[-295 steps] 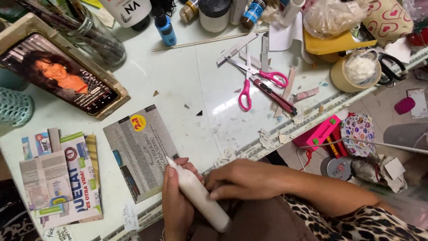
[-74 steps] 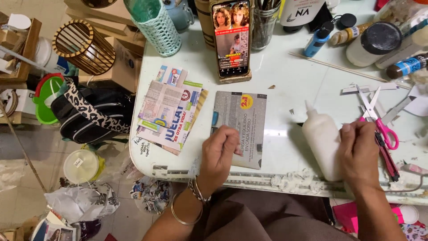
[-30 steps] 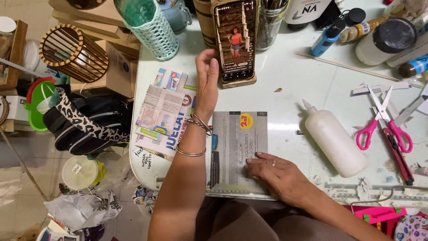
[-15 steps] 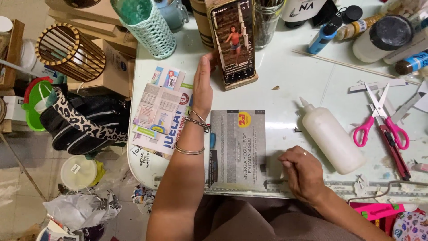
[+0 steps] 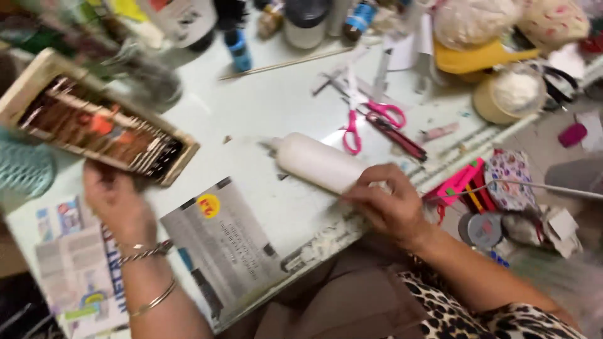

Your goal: Folding, cutting, and gluing paper to create a small craft item on a workbench.

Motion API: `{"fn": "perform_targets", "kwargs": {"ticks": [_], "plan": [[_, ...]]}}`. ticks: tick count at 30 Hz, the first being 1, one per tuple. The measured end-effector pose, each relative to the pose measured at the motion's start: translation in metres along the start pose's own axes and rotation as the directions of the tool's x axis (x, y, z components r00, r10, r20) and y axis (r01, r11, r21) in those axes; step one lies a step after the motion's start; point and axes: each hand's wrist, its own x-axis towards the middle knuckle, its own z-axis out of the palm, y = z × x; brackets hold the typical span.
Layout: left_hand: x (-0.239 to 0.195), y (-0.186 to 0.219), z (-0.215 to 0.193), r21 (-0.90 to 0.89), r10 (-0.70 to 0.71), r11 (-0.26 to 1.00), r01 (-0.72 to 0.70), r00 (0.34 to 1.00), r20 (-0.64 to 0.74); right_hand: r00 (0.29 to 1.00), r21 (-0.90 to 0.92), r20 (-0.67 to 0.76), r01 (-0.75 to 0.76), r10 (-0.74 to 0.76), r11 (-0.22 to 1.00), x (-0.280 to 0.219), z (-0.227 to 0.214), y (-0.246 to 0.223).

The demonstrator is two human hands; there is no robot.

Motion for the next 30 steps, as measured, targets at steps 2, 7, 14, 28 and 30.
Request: {"fn": "perform_targets", "kwargs": {"ticks": [2,7,14,28,30], "plan": [[-0.003,0.012,0.003,-0.004,0.073,0.997,-0.073,0.997,-0.029,0.999,-0.207,-0.044,-0.031,0.023,0.978,-0.005,-0.016,0.017],[-0.011,0.018,0.006,-0.087,-0.011,0.996,0.013,1.000,0.023,0.942,-0.401,-0.039,-0.320,0.333,0.859,-0.003,-0.074,0.043],[-0.014,0.028,0.008,-0.117,-0.065,0.991,0.069,0.997,0.039,0.888,-0.362,0.102,-0.386,0.448,0.848,-0.002,-0.090,0.071],[-0.009,0.035,-0.013,-0.079,-0.142,0.989,0.128,0.968,-0.207,0.742,-0.457,0.260,-0.469,0.618,0.756,0.094,-0.042,0.078],[-0.009,0.038,-0.014,-0.074,-0.172,0.985,0.159,0.959,-0.226,0.794,-0.475,0.250,-0.398,0.553,0.785,0.087,-0.037,0.092]]}}
